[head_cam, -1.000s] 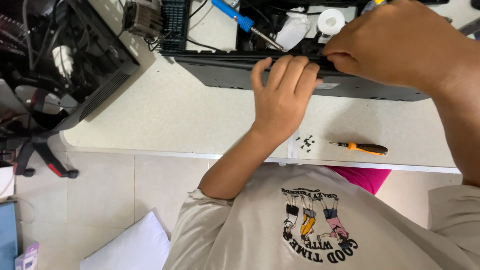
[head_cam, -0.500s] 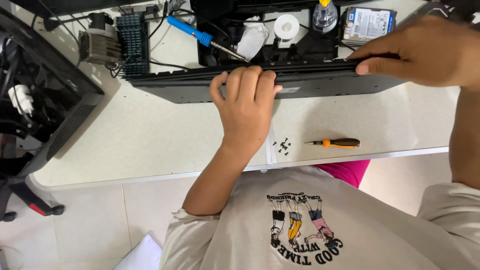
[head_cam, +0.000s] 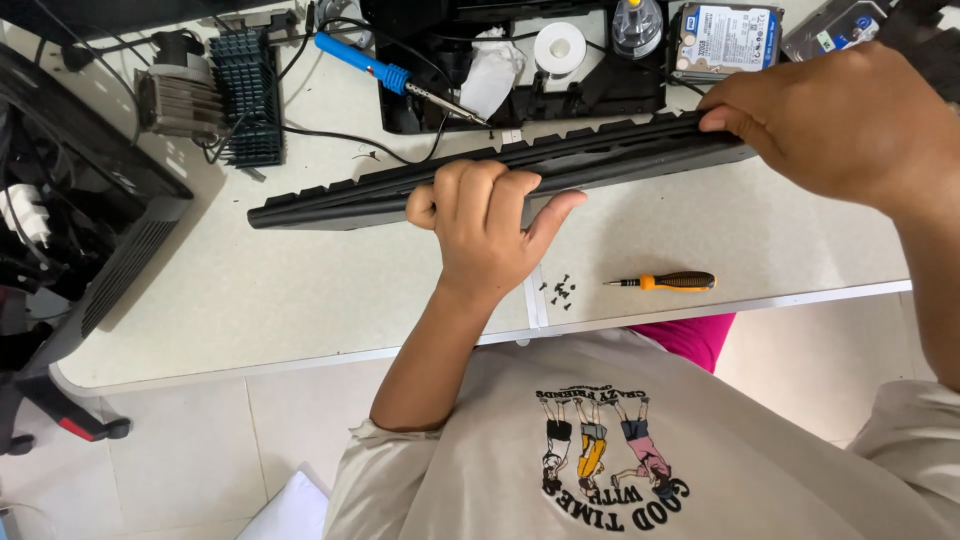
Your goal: Unscrewing several screws from the back of a black keyboard and then attempting to pry the case apart for repair.
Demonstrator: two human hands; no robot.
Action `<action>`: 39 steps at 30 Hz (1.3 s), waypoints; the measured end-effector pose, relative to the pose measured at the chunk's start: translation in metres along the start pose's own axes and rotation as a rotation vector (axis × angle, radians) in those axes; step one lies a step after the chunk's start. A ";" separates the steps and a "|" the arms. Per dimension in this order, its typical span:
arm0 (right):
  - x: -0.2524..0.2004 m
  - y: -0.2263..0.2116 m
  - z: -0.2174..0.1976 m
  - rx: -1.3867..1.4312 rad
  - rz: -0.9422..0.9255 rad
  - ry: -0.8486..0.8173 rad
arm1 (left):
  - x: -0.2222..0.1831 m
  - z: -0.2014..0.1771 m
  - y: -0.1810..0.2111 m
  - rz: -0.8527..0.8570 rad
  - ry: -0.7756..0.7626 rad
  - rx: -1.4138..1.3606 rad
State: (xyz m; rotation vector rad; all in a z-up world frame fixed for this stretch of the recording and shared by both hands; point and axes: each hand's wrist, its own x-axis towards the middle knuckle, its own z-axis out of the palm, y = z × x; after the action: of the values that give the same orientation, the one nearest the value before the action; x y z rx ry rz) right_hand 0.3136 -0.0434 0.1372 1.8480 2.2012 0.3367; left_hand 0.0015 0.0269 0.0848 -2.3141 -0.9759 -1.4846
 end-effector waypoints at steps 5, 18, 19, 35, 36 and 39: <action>-0.005 -0.001 0.010 -0.023 0.023 0.043 | -0.006 -0.002 0.004 0.001 0.008 0.006; -0.007 -0.001 0.002 0.139 0.024 0.053 | 0.000 0.000 -0.001 -0.004 0.050 -0.035; -0.003 -0.003 -0.006 0.141 0.018 0.054 | -0.001 -0.002 0.001 -0.006 0.049 -0.028; 0.108 -0.089 -0.058 0.512 -0.212 -0.452 | 0.007 -0.024 -0.020 0.048 -0.019 -0.129; 0.106 -0.087 -0.049 0.467 -0.191 -0.390 | 0.009 -0.025 -0.024 0.102 -0.009 -0.184; 0.107 -0.091 -0.054 0.405 -0.181 -0.428 | -0.007 -0.027 -0.045 0.074 0.051 -0.516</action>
State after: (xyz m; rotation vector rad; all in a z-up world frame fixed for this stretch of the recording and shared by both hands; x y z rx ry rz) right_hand 0.1934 0.0461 0.1538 1.6721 2.2074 -0.5283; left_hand -0.0483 0.0447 0.0840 -2.5890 -0.5269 -1.9329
